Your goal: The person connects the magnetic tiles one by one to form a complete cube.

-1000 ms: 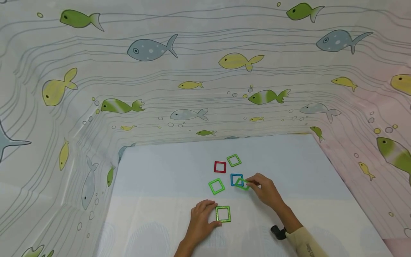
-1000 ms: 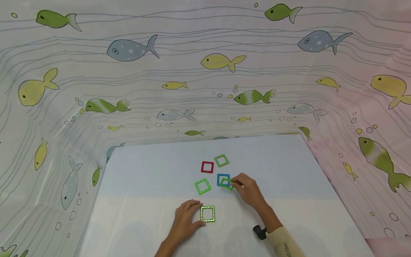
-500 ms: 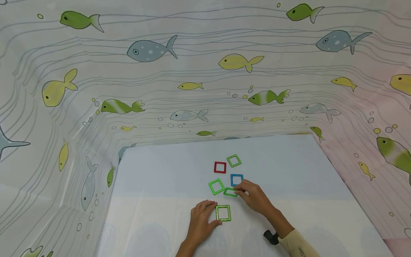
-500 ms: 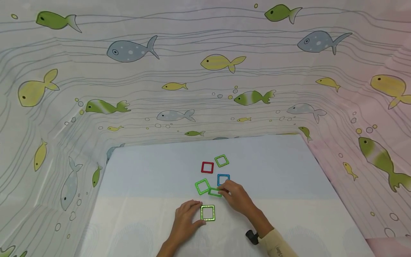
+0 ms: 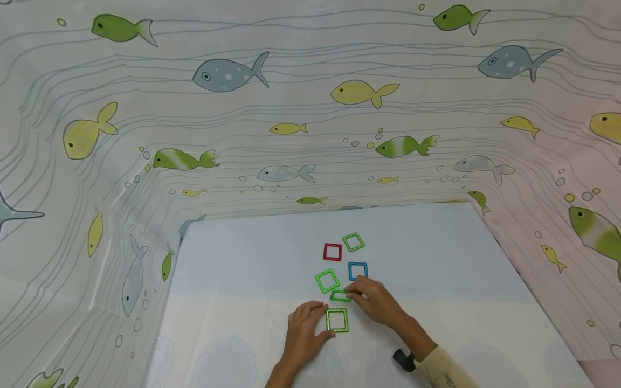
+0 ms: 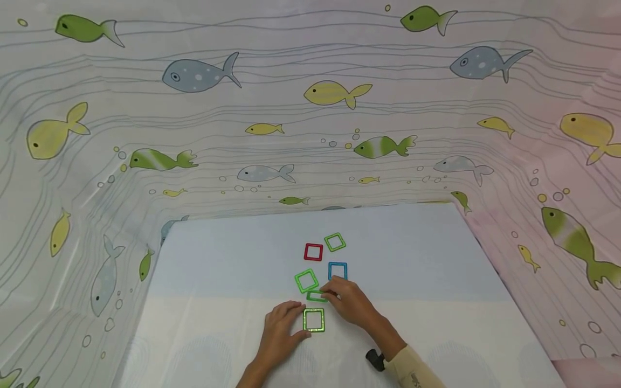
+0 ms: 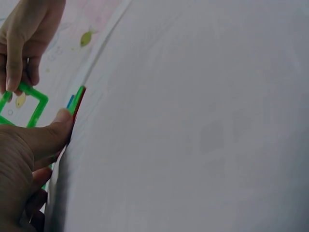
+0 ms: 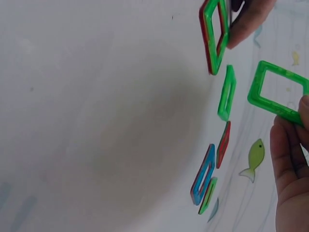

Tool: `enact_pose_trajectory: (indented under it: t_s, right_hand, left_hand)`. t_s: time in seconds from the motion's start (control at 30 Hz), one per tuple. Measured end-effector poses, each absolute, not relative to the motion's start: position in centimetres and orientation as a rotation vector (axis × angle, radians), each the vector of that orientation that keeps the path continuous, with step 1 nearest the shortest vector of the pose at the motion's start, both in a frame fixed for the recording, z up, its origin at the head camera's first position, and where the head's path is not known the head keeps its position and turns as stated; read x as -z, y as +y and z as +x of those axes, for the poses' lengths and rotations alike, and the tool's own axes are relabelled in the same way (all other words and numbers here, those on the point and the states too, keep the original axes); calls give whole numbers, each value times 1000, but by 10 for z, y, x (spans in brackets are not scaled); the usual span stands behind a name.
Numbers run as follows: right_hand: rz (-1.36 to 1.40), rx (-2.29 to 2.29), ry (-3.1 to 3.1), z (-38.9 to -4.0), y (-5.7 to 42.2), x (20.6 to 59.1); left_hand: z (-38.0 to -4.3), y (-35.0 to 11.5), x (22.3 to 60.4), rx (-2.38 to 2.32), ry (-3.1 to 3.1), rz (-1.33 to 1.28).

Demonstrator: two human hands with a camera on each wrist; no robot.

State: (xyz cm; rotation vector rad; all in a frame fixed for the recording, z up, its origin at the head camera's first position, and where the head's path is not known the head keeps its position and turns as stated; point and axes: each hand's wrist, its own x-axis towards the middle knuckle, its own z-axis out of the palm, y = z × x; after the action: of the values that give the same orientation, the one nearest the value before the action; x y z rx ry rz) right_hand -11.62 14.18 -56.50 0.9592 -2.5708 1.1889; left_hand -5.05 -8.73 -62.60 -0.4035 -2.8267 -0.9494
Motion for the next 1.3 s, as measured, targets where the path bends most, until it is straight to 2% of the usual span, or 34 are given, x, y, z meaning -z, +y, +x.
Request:
enact_pose_trajectory:
  t_s: [1.3]
  right_hand:
    - [1046, -1165, -2652, -114, 133, 581]
  left_hand:
    - [-53, -86, 627, 948, -2837, -370]
